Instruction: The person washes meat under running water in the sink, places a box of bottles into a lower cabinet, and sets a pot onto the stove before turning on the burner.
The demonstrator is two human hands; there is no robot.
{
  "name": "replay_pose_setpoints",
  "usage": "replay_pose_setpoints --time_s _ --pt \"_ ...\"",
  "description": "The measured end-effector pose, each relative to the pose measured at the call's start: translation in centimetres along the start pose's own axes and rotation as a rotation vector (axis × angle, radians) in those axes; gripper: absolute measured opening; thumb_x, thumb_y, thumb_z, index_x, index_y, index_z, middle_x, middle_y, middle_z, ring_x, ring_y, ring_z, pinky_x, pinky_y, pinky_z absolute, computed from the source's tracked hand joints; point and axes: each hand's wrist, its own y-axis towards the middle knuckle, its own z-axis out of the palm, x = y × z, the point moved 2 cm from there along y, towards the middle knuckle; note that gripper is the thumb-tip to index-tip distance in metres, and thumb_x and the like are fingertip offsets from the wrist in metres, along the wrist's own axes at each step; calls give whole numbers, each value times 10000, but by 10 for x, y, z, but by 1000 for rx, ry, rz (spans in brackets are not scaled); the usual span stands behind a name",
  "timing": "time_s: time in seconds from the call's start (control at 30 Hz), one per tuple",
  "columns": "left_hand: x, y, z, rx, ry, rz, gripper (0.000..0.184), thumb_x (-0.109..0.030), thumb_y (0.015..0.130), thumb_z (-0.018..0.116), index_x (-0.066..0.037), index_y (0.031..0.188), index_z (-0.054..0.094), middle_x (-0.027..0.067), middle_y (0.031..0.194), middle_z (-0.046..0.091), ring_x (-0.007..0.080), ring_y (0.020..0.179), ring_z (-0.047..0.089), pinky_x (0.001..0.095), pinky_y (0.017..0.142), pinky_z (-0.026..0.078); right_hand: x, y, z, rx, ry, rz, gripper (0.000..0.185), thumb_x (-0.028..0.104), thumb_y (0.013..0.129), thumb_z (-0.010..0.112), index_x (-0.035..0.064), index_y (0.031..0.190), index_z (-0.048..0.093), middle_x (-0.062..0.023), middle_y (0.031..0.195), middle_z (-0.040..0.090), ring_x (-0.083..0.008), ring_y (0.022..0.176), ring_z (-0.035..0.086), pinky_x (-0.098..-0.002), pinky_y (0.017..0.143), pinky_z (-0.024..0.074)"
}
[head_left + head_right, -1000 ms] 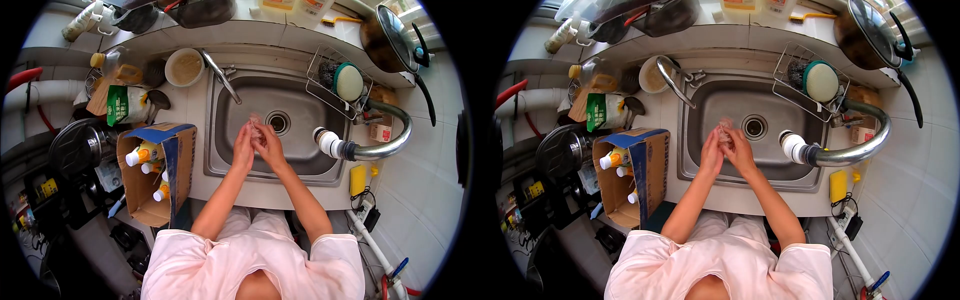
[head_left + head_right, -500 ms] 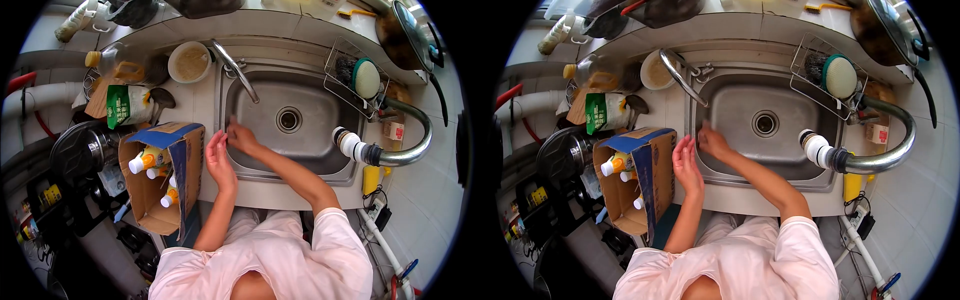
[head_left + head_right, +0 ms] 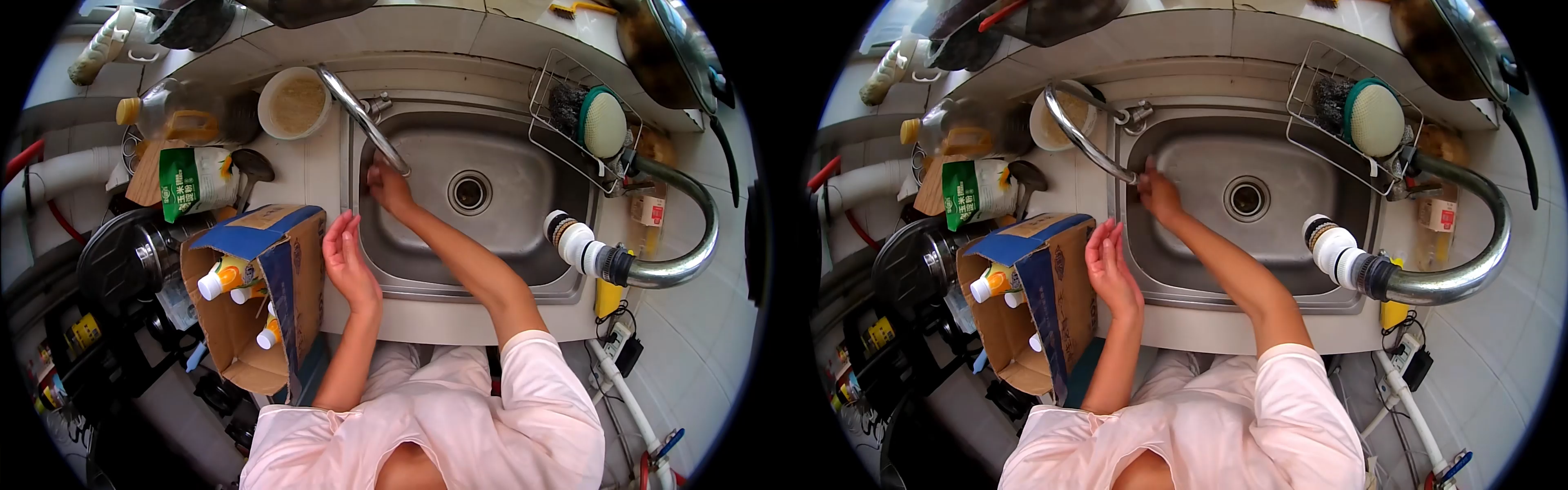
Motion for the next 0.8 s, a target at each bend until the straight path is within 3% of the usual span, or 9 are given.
replay_pose_setpoints --time_s 0.1,0.17,0.23,0.3,0.37,0.43,0.53,0.67,0.8 --pt "9 -1 5 15 -10 -44 235 -85 920 431 16 1129 469 142 1164 518 222 1069 516 340 989 365 -23 -36 -17 223 -320 260 347 406 860 501 73 768 536 -39 629 553 -160 534 507 -311 488 402" --pt "9 -2 13 30 1 -41 233 -78 918 430 18 1127 471 142 1161 521 221 1067 518 338 987 368 -38 -30 -17 194 -775 -31 291 327 847 530 46 772 539 -65 627 572 -179 547 544 -337 520 437" --pt "8 -4 18 35 22 -45 228 -68 918 427 21 1124 469 144 1160 522 219 1064 519 337 988 367 1 -4 -16 29 -574 195 116 70 717 571 64 829 542 -48 696 578 -182 631 575 -318 599 464" --pt "10 -1 20 29 45 -46 220 -54 917 422 25 1118 464 148 1159 520 215 1059 520 337 993 363 27 43 -21 -246 -463 -88 41 36 750 535 46 790 536 -60 668 565 -186 624 578 -323 574 458" --pt "11 0 22 28 50 -44 214 -52 916 423 26 1110 470 148 1148 529 216 1051 527 336 985 371 34 81 -45 -152 181 46 52 -17 763 501 25 762 532 -94 688 580 -224 662 595 -346 613 487" --pt "12 -1 23 35 58 -54 211 -52 917 424 26 1106 473 149 1143 532 215 1049 528 335 981 375 78 65 -58 -361 422 72 93 -66 762 483 10 733 528 -124 715 595 -256 694 607 -374 666 520" --pt "10 0 21 58 43 -55 208 -51 916 424 25 1104 476 151 1143 533 215 1050 527 333 977 376 125 34 -126 -490 478 -171 74 -13 790 526 18 725 542 -112 726 596 -238 705 609 -394 746 527" --pt "10 -1 19 75 48 -64 202 -53 915 431 26 1092 489 144 1137 540 210 1048 528 327 977 371 183 -9 -230 -613 410 -659 46 79 828 576 58 793 553 -70 728 596 -198 711 594 -335 702 513" --pt "15 -8 18 99 68 -95 200 -63 912 444 21 1083 504 133 1121 553 200 1039 534 321 975 369 181 6 -160 -836 195 -609 145 173 804 648 94 784 528 -42 740 587 -145 694 581 -276 659 485"
